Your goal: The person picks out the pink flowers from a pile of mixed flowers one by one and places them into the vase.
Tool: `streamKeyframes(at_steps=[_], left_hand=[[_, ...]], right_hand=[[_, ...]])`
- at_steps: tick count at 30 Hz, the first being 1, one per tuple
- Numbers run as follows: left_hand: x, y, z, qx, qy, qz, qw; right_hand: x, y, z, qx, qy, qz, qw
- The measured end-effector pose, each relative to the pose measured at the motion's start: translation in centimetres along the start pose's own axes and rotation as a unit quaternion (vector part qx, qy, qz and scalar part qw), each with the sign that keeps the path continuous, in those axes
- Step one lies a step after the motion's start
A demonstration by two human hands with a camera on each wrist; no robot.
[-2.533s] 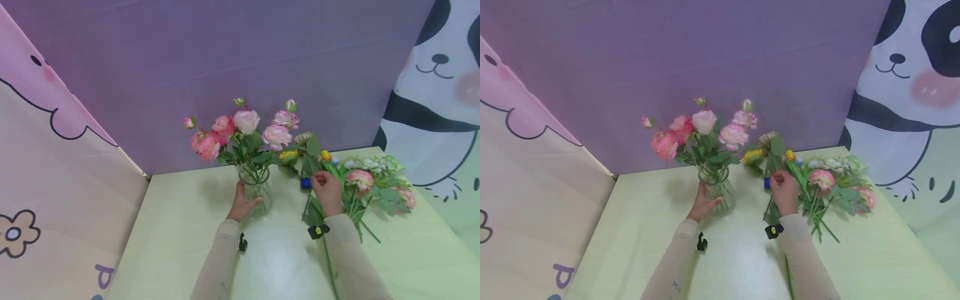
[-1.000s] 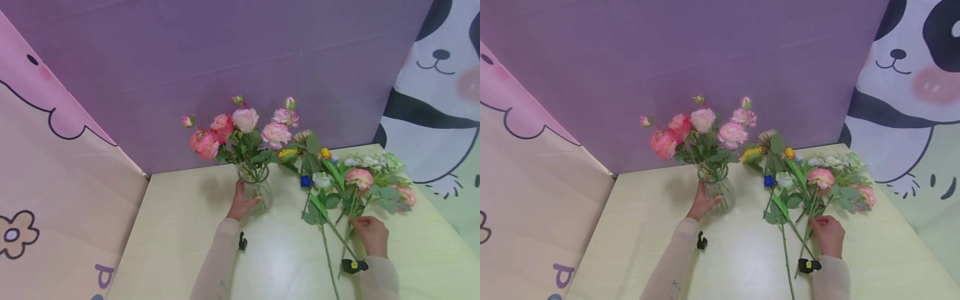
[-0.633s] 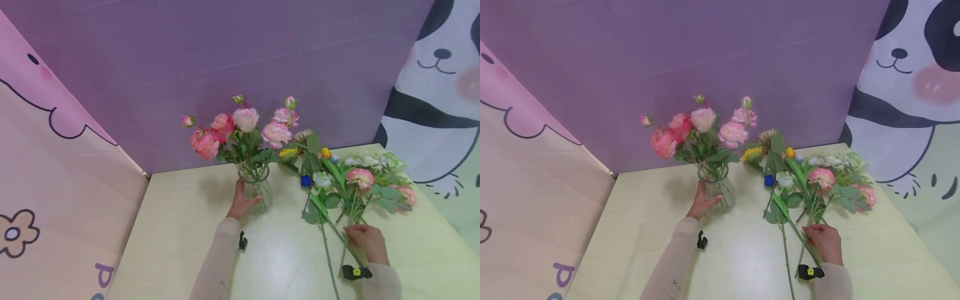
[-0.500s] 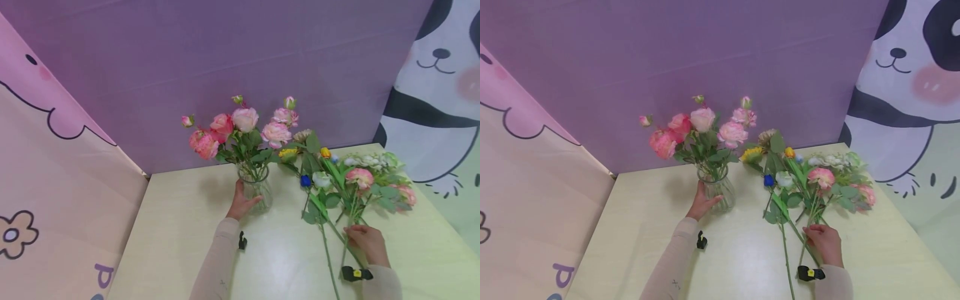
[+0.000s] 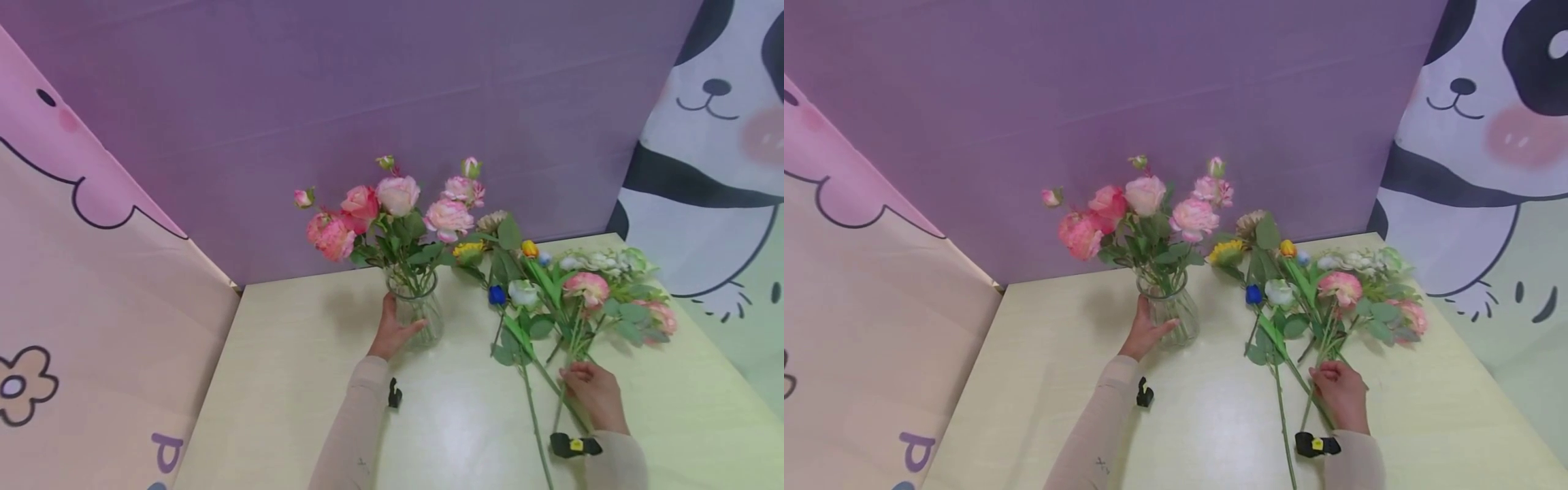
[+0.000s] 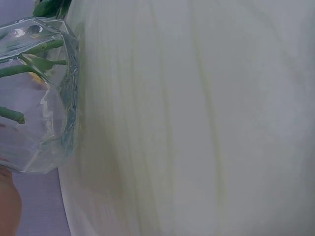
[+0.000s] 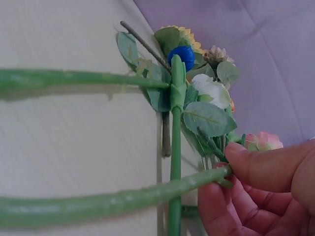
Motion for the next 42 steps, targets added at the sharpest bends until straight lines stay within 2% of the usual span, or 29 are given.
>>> streamKeyframes(at_steps=[9, 15, 20, 26, 35, 42], left_hand=[[0.1, 0.0, -0.1, 0.009, 0.014, 0.000, 0.9999], [0.1, 0.0, -0.2, 0.013, 0.002, 0.000, 0.9999], [0.1, 0.0, -0.2, 0.011, 0.007, 0.000, 0.9999], [0.2, 0.0, -0.3, 0.007, 0.015, -0.001, 0.9999], [0.0, 0.0, 0.4, 0.019, -0.007, 0.001, 0.9998], [0.1, 0.0, 0.3, 0.022, -0.012, -0.001, 0.9997]], right_hand=[[0.3, -0.3, 0.8, -0.011, 0.039, 0.017, 0.9990], [0.5, -1.0, 2.2, -0.008, 0.055, 0.010, 0.9984], [0.6, -1.7, 3.7, -0.008, 0.092, -0.001, 0.9957], [0.7, -2.5, 5.6, -0.014, 0.153, -0.019, 0.9879], [1.0, -3.6, 8.5, -0.014, 0.209, -0.014, 0.9778], [1.2, -4.8, 10.9, -0.044, 0.272, 0.001, 0.9612]])
Point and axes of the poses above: each hand's wrist, its own x-axis away from the middle knuckle, its own y-axis out of the back of the hand, z = x × y, the point moved 1 cm from there along -x, towards the middle knuckle, and after that the axes turned 6 degrees about -y, right-handed, at the moved point
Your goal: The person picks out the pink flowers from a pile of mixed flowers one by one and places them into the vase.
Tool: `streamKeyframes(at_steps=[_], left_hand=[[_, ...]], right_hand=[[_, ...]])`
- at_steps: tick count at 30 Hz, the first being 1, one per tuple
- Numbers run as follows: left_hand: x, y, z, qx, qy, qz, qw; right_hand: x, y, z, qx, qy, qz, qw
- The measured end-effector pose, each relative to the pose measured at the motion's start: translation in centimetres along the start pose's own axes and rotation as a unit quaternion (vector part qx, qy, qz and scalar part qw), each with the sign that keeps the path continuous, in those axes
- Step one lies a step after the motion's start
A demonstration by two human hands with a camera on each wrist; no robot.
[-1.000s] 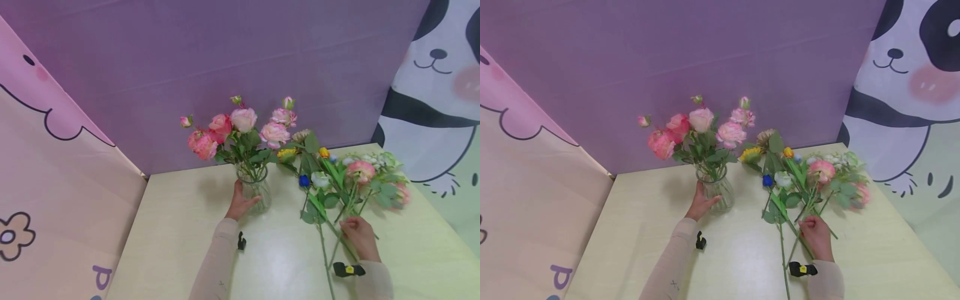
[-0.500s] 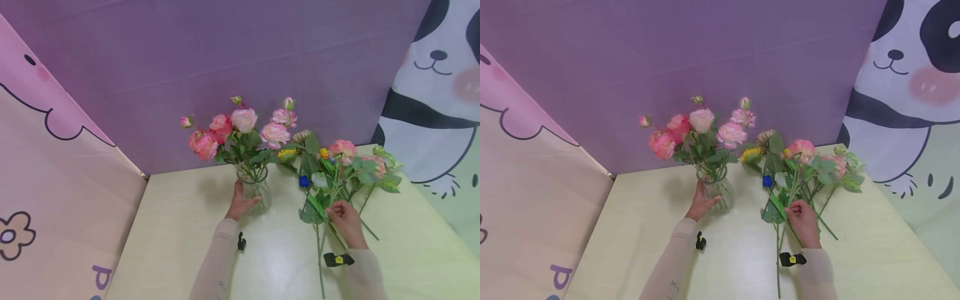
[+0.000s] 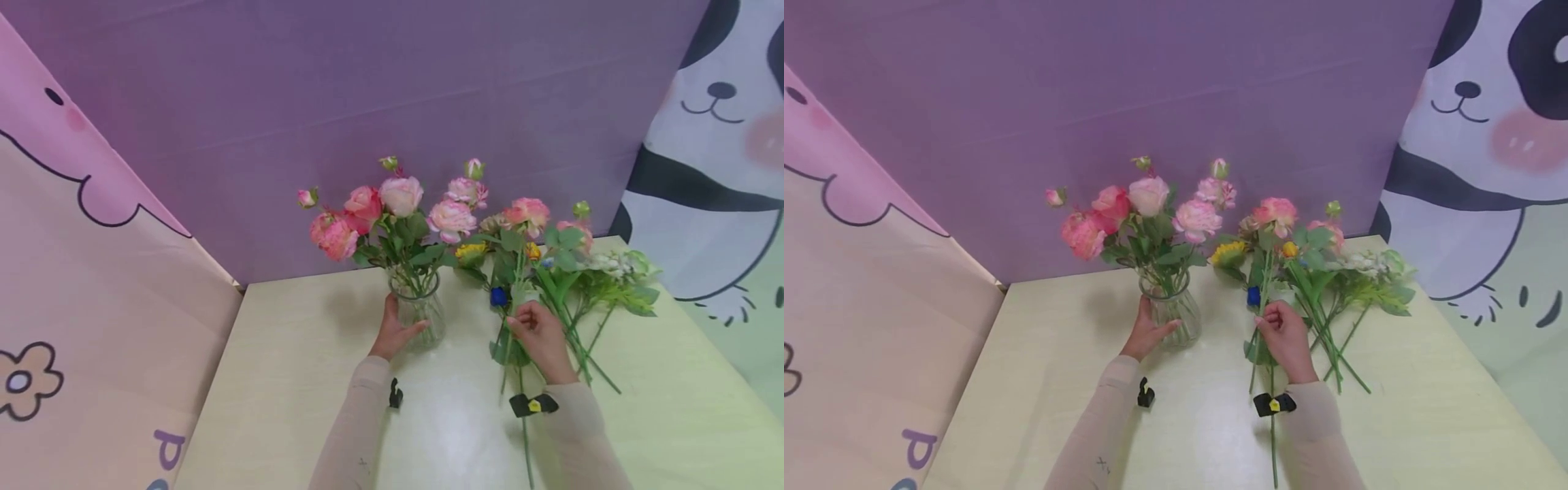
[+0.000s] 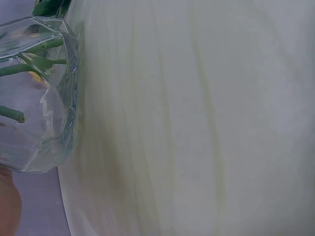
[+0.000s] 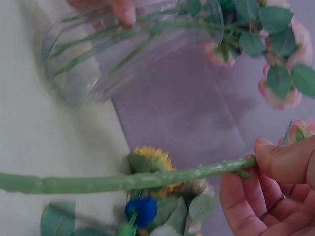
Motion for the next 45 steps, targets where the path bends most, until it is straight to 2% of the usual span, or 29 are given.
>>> streamKeyframes(at_steps=[10, 20, 26, 29, 35, 41, 45], left_hand=[[-0.1, 0.0, -0.1, -0.008, 0.006, 0.002, 0.9999], [-0.1, -0.1, -0.3, -0.012, 0.004, -0.001, 0.9999], [-0.1, 0.0, -0.3, -0.016, 0.015, 0.004, 0.9997], [-0.1, 0.0, -0.4, -0.014, 0.025, 0.006, 0.9996], [0.1, 0.1, -0.4, -0.015, 0.031, 0.004, 0.9994], [0.2, 0.1, -0.2, -0.016, 0.021, 0.007, 0.9996], [0.2, 0.1, 0.0, -0.013, 0.025, 0.006, 0.9996]], right_hand=[[-1.6, -1.4, 3.5, 0.007, 0.064, 0.002, 0.9979], [-3.0, -1.9, 7.4, -0.047, 0.113, -0.006, 0.9925], [-2.3, -1.4, 12.0, -0.081, 0.126, -0.022, 0.9885], [-2.3, -1.4, 13.4, -0.090, 0.136, -0.023, 0.9864], [-2.2, -1.7, 15.6, -0.100, 0.159, -0.032, 0.9816], [-2.7, -2.5, 17.0, -0.093, 0.207, -0.045, 0.9729], [-3.2, -3.1, 17.6, -0.105, 0.220, -0.041, 0.9691]])
Point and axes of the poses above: each hand's wrist, its own x-axis away from the middle knuckle, its own y-axis out of the back of the hand, z = x × y, the point moved 1 cm from there along -x, towards the middle knuckle, and after that the axes turned 6 degrees about -y, right-handed, at the moved point
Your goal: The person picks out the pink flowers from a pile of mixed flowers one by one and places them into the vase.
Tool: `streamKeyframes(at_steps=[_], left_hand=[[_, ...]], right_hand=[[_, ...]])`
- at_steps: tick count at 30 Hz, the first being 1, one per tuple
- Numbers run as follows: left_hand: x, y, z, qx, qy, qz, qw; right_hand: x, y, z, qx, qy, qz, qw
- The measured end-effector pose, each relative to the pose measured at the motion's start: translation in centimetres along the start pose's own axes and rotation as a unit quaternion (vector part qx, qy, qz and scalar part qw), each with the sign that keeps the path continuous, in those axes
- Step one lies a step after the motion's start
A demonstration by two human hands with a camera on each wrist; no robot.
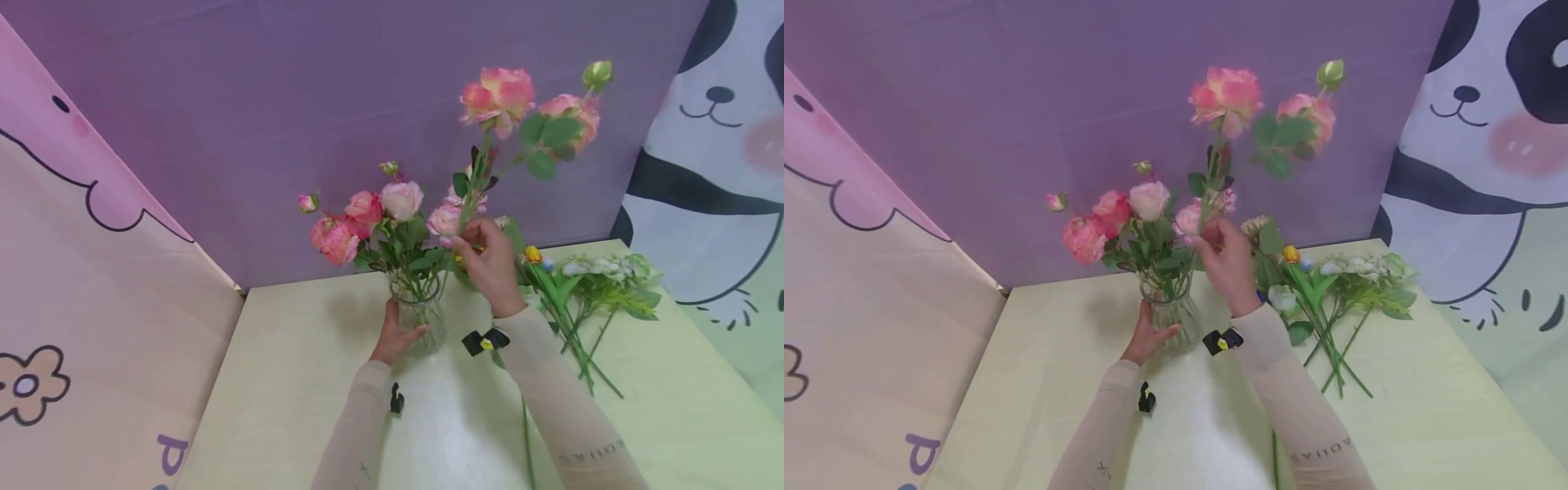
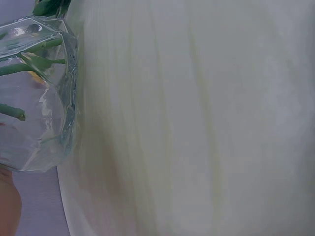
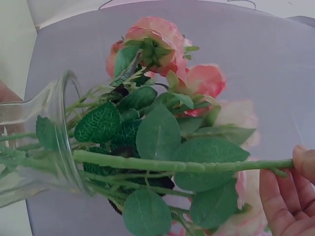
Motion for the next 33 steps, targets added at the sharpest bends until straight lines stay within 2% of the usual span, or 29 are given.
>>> streamKeyframes(at_steps=[6, 9, 12, 17, 21, 26, 33], left_hand=[[0.0, 0.0, 0.1, 0.012, 0.003, 0.001, 0.9999], [0.0, -0.1, 0.1, 0.010, 0.002, -0.001, 1.0000], [-0.1, -0.1, 0.0, 0.008, -0.002, -0.002, 1.0000], [-0.1, -0.1, -0.1, 0.008, 0.005, 0.001, 1.0000], [-0.1, 0.0, -0.2, 0.005, 0.009, 0.005, 0.9999], [-0.2, 0.0, -0.1, 0.004, 0.006, 0.008, 0.9999], [-0.3, 0.0, -0.1, -0.002, 0.016, 0.005, 0.9999]], right_hand=[[-0.7, -0.9, 0.0, -0.043, 0.024, 0.009, 0.9987], [-1.0, -1.2, 0.1, -0.052, 0.044, 0.008, 0.9976], [-1.3, -1.7, 0.0, -0.052, 0.045, 0.008, 0.9976], [-1.8, -2.8, -2.3, -0.034, 0.023, 0.011, 0.9991], [-2.0, -3.6, -3.8, -0.015, 0.019, 0.017, 0.9996], [-1.6, -4.1, -4.6, 0.011, 0.024, 0.021, 0.9994], [-0.9, -4.8, -5.3, 0.043, -0.004, 0.055, 0.9975]])
Point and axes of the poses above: each hand's wrist, its own x-axis away from the middle knuckle, its own y-axis out of the back of the hand, z = x × y, the point moved 1 cm from there along -x, towards the middle knuckle, and after that the axes turned 6 degrees about -y, right-handed, at the moved point
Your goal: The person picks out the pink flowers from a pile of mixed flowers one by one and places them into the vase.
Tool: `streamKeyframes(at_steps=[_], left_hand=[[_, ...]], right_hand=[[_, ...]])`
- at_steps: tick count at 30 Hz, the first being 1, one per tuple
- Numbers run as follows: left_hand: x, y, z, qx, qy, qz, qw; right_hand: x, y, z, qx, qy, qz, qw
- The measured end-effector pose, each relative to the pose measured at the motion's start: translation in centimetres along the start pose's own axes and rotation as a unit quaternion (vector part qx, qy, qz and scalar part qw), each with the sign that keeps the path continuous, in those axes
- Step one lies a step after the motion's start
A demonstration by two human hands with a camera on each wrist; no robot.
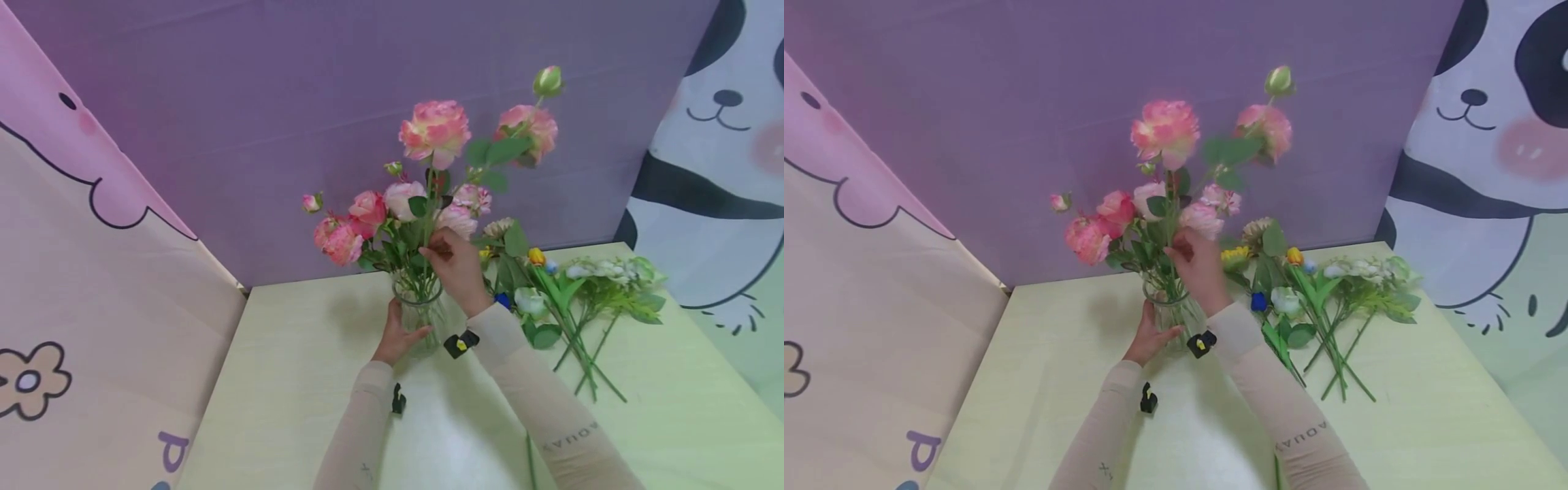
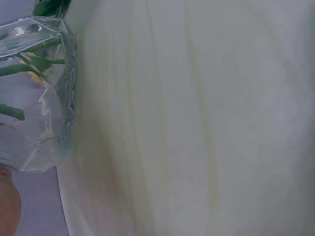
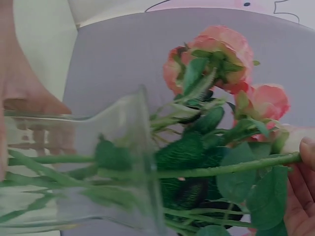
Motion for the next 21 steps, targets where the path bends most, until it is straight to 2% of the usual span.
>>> streamKeyframes(at_steps=[12, 21], left_hand=[[-0.2, -0.1, 0.2, -0.010, -0.015, -0.004, 0.9998], [-0.2, 0.0, 0.0, -0.027, -0.012, -0.007, 0.9995]], right_hand=[[1.7, -1.6, -1.3, 0.033, -0.020, 0.035, 0.9986], [2.8, -2.7, -2.8, 0.060, -0.052, 0.073, 0.9941]])
Point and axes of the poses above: each hand's wrist, its own x-axis away from the middle knuckle, its own y-axis out of the back of the hand, z = x × y, the point moved 1 cm from there along -x, towards the middle knuckle, and after that the axes turned 6 degrees about -y, right-handed, at the moved point
